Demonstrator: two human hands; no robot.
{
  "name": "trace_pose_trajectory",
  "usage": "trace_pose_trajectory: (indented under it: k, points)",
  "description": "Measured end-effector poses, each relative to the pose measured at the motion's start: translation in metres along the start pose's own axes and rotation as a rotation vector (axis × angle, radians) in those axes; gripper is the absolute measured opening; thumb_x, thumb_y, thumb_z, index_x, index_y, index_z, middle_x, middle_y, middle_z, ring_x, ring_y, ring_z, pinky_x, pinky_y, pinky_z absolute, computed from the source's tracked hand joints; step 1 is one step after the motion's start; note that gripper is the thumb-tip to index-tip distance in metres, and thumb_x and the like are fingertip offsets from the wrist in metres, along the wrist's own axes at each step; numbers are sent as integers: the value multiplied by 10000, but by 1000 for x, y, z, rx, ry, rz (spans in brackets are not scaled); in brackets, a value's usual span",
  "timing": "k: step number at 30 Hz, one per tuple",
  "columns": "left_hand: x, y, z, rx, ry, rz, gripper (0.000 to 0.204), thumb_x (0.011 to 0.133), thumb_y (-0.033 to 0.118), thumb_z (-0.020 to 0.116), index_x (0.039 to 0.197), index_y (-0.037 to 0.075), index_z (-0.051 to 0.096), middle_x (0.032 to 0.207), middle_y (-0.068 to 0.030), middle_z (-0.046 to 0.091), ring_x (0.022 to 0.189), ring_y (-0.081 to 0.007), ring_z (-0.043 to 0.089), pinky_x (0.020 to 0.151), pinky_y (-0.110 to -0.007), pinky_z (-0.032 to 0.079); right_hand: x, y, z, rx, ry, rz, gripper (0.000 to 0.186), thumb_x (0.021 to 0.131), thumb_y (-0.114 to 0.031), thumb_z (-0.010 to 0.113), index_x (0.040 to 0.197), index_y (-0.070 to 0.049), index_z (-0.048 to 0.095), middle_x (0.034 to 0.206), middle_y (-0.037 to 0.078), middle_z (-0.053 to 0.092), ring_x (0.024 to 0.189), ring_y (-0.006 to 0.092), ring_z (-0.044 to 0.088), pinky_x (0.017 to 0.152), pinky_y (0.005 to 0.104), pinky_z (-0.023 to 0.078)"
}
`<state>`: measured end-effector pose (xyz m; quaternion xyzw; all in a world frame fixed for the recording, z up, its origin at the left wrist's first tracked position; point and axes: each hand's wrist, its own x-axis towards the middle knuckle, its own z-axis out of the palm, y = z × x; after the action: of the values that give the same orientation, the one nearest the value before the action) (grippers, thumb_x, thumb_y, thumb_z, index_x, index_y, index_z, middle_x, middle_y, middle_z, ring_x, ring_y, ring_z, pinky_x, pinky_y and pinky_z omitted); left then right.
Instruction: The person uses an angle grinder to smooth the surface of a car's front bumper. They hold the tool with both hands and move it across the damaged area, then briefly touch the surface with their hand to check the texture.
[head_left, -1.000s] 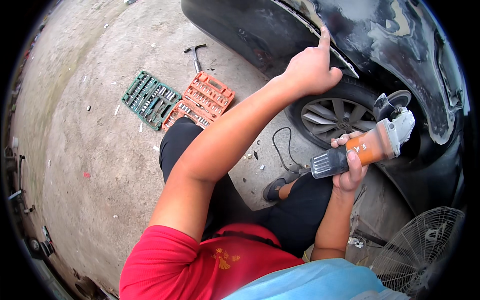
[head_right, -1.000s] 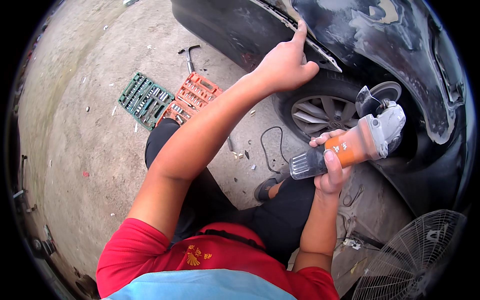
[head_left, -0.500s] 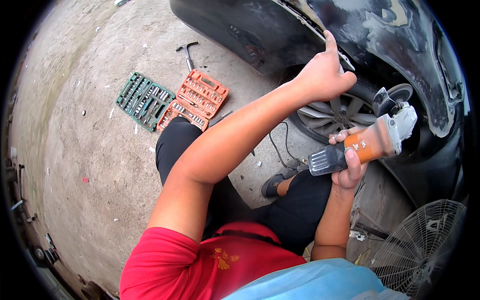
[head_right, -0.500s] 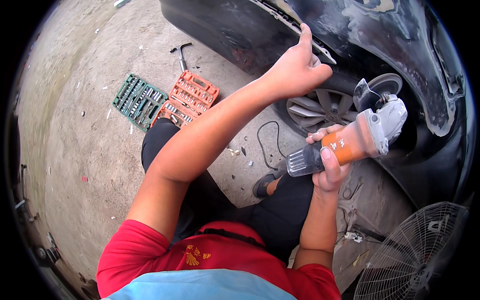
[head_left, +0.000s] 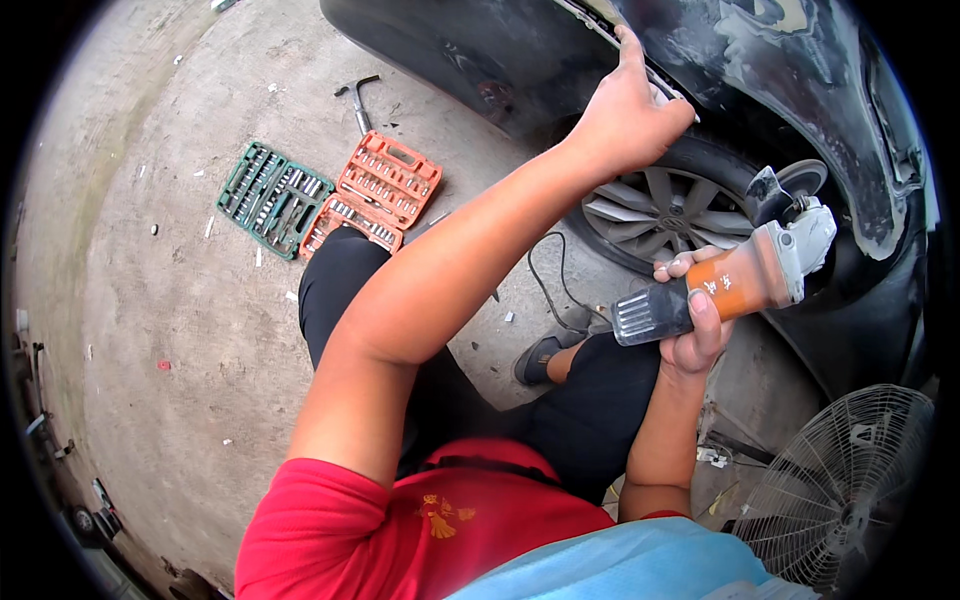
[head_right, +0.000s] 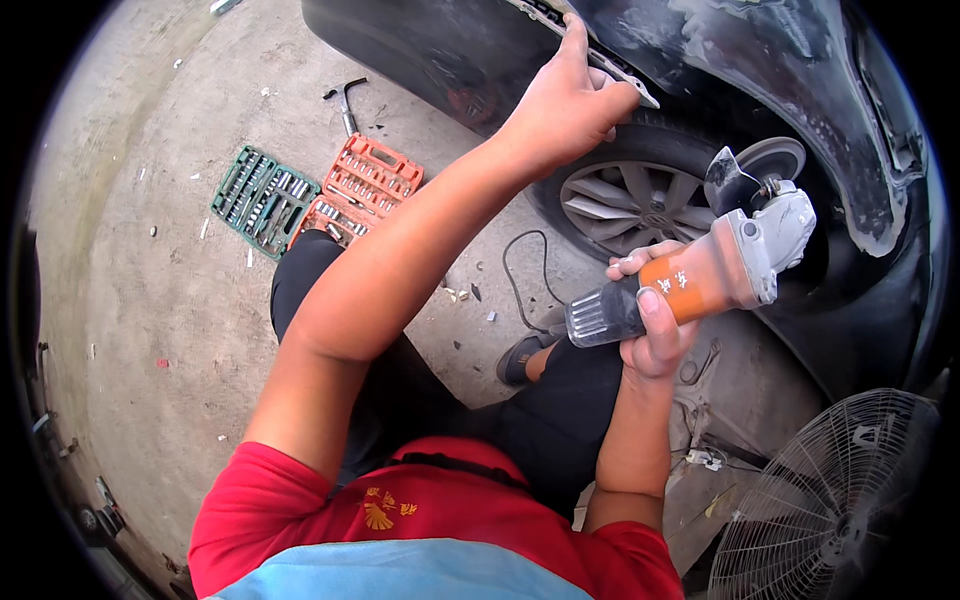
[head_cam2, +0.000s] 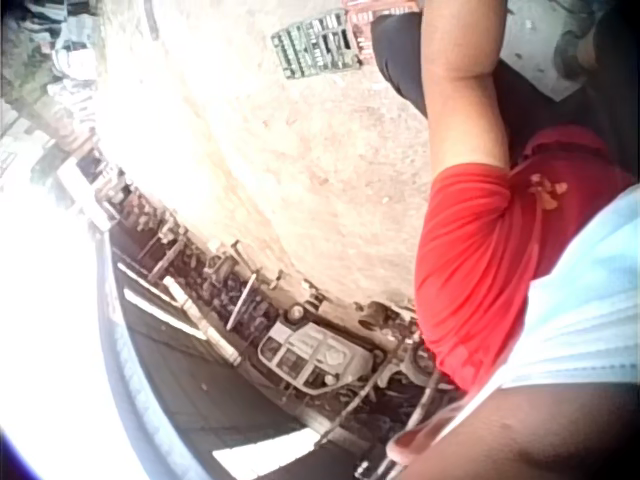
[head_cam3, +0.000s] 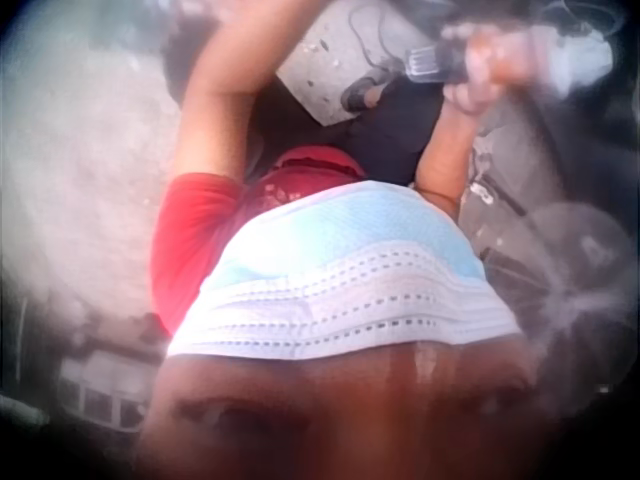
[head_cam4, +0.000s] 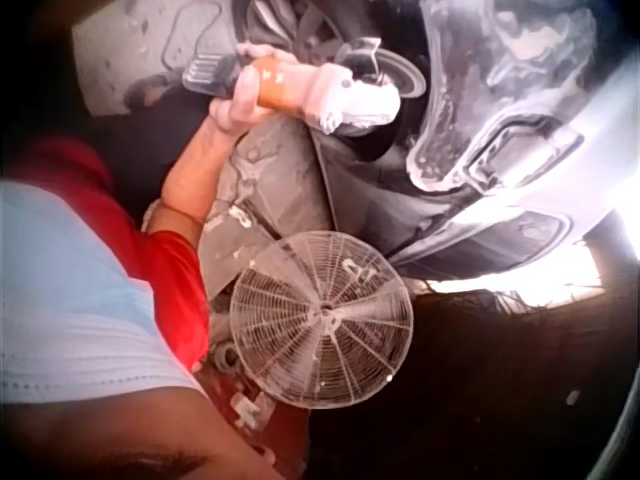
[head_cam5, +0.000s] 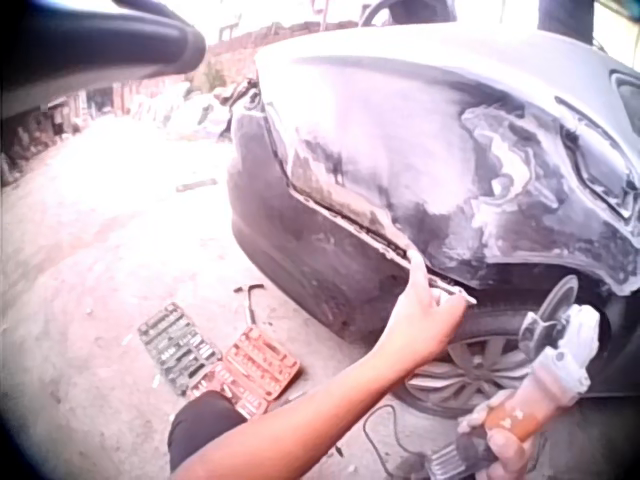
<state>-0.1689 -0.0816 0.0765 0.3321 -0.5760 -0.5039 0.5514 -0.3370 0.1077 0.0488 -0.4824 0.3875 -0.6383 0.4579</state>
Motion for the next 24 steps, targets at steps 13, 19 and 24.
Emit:
trace_pose_trajectory:
  k: [13,19,24]
  points:
    - [-15,18,19,282,-53,15,1076,843,260,666,1527,-316,68,869,-319,743,876,-460,763,868,-482,625,0,6,11,-88,53,-13,582,846,-204,688,1353,13,503,1112,181,638,1021,284,645,1055,493,518]
    - [-24,28,15,218,-73,-17,1045,844,255,675,1557,-279,128,859,-305,739,845,-456,762,836,-493,626,2,11,16,-116,77,-68,566,874,-231,679,1358,5,503,1121,172,631,1053,263,615,1031,469,514]
    - [-44,5,28,1,35,123,553,871,189,665,1322,-120,583,859,-252,753,838,-429,761,800,-484,614,7,14,10,-23,108,-146,551,926,-283,657,1373,-2,500,1148,157,621,1080,243,596,1044,440,492]
